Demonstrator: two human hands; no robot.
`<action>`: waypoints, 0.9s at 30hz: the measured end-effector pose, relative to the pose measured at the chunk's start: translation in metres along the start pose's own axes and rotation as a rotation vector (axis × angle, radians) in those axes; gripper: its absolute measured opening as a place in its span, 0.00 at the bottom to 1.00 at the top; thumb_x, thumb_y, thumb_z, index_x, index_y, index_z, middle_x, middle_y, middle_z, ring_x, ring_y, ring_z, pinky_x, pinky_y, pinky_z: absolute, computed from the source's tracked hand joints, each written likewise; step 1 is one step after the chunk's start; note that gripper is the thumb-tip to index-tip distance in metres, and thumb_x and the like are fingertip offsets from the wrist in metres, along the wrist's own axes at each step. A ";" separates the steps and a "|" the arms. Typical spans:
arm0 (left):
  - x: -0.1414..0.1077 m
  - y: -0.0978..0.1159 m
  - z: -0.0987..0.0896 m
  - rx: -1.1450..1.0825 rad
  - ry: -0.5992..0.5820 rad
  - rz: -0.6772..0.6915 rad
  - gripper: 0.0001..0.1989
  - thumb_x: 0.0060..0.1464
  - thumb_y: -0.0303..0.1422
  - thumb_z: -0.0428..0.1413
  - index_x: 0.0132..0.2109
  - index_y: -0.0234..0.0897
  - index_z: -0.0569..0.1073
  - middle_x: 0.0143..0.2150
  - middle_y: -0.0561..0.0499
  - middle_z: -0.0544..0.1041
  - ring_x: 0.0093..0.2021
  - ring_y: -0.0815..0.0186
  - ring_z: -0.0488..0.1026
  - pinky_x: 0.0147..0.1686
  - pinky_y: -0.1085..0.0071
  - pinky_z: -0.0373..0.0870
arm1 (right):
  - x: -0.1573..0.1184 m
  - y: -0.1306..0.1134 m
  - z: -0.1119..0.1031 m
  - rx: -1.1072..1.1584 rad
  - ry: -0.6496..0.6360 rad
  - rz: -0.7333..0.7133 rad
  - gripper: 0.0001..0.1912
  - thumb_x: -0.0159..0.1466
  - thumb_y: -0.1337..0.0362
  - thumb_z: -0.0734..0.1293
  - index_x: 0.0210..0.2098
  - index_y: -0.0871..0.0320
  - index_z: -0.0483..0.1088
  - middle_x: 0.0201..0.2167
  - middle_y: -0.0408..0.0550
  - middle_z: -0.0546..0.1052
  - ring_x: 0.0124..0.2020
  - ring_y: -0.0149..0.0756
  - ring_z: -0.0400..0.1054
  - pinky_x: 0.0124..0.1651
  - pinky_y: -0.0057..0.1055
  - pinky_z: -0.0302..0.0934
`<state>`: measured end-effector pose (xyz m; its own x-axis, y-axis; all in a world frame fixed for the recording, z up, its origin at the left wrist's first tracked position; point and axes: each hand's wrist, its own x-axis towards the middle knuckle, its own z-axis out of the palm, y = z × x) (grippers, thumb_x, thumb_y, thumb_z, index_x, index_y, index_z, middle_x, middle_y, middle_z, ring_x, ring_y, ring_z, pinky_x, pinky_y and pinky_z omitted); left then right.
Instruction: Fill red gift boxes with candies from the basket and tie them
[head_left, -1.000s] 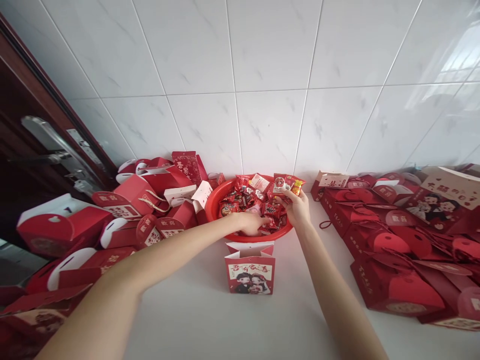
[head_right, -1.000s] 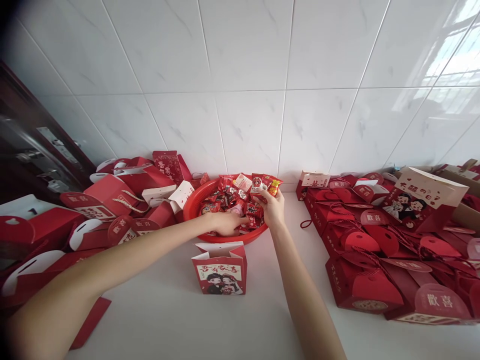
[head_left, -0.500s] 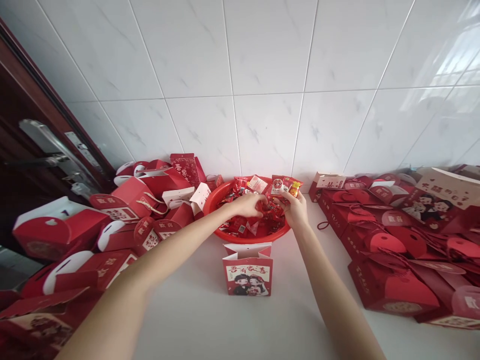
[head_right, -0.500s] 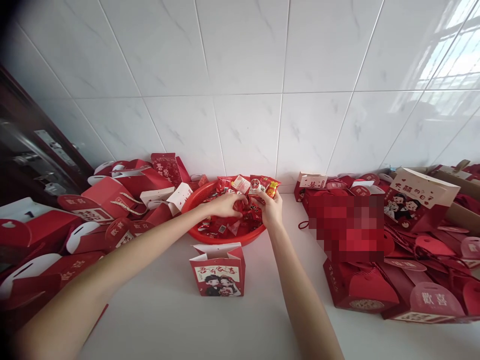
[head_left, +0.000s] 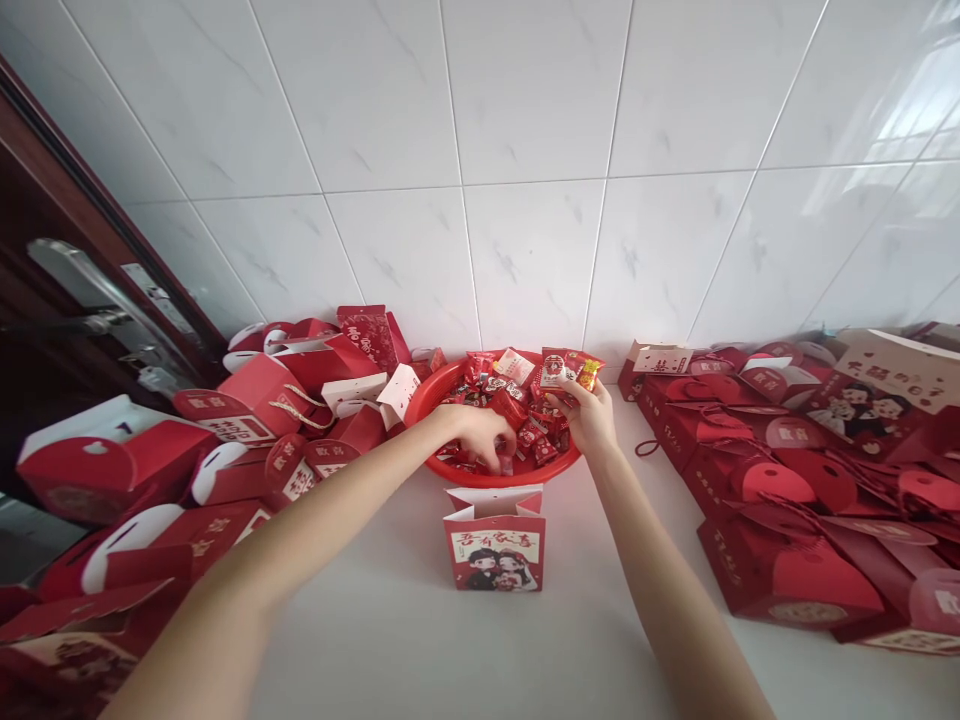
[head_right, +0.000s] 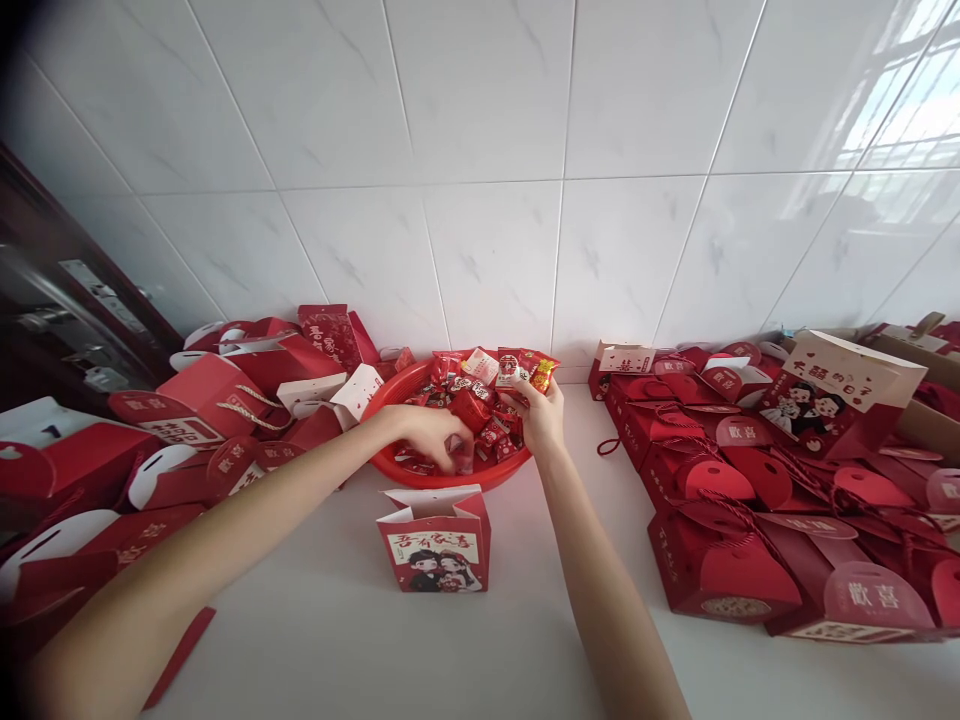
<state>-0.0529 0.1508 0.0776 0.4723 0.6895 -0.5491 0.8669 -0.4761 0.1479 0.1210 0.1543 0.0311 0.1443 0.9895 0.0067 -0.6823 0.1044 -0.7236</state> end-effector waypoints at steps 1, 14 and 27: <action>-0.001 0.005 0.004 0.056 -0.056 -0.056 0.20 0.47 0.35 0.62 0.50 0.45 0.80 0.39 0.48 0.83 0.35 0.56 0.79 0.35 0.67 0.74 | 0.000 0.000 0.000 -0.002 -0.002 0.000 0.18 0.39 0.69 0.78 0.29 0.57 0.72 0.27 0.40 0.80 0.30 0.32 0.75 0.29 0.24 0.73; 0.015 0.015 0.045 0.323 0.205 -0.228 0.22 0.56 0.24 0.55 0.58 0.38 0.76 0.52 0.32 0.77 0.46 0.49 0.79 0.41 0.61 0.75 | 0.001 0.000 -0.001 -0.011 -0.012 -0.003 0.18 0.40 0.69 0.78 0.29 0.58 0.72 0.28 0.41 0.80 0.30 0.32 0.75 0.29 0.24 0.73; 0.020 -0.008 0.022 0.099 0.363 -0.065 0.05 0.41 0.24 0.62 0.26 0.37 0.74 0.28 0.48 0.78 0.37 0.53 0.78 0.38 0.65 0.70 | 0.001 0.001 -0.003 -0.019 -0.029 -0.007 0.17 0.41 0.69 0.77 0.30 0.57 0.72 0.29 0.41 0.80 0.29 0.32 0.76 0.29 0.25 0.73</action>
<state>-0.0542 0.1562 0.0476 0.4578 0.8600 -0.2252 0.8858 -0.4630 0.0325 0.1222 0.1548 0.0285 0.1280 0.9913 0.0318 -0.6675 0.1098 -0.7365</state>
